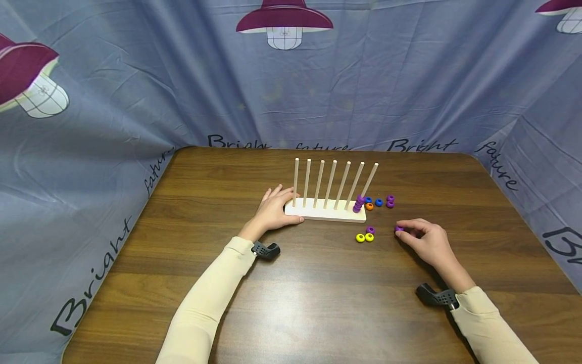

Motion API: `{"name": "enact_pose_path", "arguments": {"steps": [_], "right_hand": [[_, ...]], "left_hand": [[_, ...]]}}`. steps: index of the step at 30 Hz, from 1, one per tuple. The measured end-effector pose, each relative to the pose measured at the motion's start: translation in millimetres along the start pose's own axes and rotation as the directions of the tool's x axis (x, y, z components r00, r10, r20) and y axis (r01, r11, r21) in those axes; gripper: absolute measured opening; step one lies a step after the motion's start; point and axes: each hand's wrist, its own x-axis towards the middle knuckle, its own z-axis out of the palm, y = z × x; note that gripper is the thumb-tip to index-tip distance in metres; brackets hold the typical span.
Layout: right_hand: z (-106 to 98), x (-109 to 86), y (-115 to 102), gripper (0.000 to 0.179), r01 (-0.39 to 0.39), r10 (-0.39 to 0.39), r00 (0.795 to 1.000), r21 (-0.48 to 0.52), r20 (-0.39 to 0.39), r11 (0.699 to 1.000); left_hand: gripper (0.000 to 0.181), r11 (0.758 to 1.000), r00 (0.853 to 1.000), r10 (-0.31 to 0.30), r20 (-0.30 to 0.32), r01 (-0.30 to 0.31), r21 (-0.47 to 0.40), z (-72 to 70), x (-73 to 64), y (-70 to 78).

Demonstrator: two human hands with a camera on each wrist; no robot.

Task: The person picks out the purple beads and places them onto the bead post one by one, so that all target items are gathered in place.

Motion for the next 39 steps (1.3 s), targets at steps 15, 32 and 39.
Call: {"name": "enact_pose_path", "arguments": {"steps": [15, 32, 39], "right_hand": [[1.6, 7.5, -2.8, 0.019, -0.036, 0.036, 0.999, -0.015, 0.029, 0.999], [-21.8, 52.0, -43.3, 0.020, -0.004, 0.003, 1.000, 0.029, 0.013, 1.000], [-33.4, 76.9, -68.9, 0.021, 0.069, -0.068, 0.998, 0.053, -0.021, 0.996]], "left_hand": [[0.069, 1.000, 1.000, -0.001, 0.008, 0.001, 0.000, 1.7, -0.1, -2.2], [0.070, 1.000, 1.000, 0.001, 0.006, -0.001, 0.002, -0.9, 0.9, -0.6], [0.071, 1.000, 1.000, -0.006, 0.016, 0.007, -0.006, -0.3, 0.0, 1.0]]}}
